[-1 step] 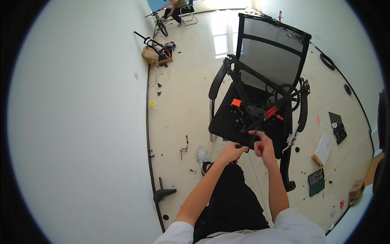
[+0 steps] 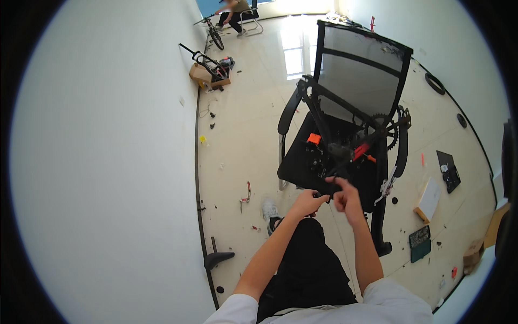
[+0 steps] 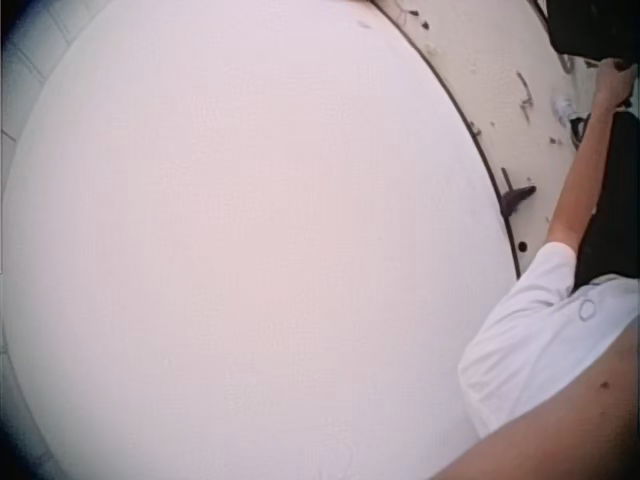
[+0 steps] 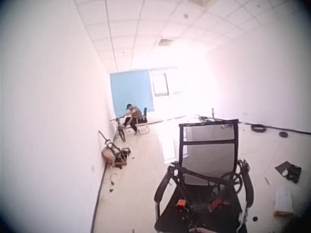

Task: The person assembles a bicycle frame by attaching and tightening components using a screwdriver and pliers. They repeatedly adjust and secure parts on the frame, which is positioned on an office chair, while tools and parts are scattered on the floor.

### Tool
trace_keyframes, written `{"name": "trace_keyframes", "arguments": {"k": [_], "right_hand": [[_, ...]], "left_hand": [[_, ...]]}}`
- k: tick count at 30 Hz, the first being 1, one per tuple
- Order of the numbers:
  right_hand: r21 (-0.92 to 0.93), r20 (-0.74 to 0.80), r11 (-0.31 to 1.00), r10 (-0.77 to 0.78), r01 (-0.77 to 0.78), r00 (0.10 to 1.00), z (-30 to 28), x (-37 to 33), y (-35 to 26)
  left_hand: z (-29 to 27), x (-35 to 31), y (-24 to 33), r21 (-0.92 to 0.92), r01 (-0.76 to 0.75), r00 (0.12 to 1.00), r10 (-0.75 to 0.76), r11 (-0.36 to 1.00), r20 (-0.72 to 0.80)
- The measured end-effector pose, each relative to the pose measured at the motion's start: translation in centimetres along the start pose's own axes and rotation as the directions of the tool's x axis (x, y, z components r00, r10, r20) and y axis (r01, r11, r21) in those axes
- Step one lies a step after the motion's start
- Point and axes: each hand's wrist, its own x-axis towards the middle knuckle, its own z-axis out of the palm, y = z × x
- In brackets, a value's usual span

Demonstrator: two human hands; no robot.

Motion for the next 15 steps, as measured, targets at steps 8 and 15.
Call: {"name": "trace_keyframes", "arguments": {"k": [8,15], "right_hand": [[-0.249,0.214,0.959,0.188,-0.133,0.959,1.5,-5.3,4.5],[-0.098,-0.079,0.934,0.336,-0.343,0.939,-2.5,-5.0,6.4]], "left_hand": [[0.1,0.0,0.8,-0.209,-0.035,0.991,0.007,0.977,-0.132],[0.0,-1.5,0.6,-0.361,-0.036,0.999,0.04,0.932,0.003]]}}
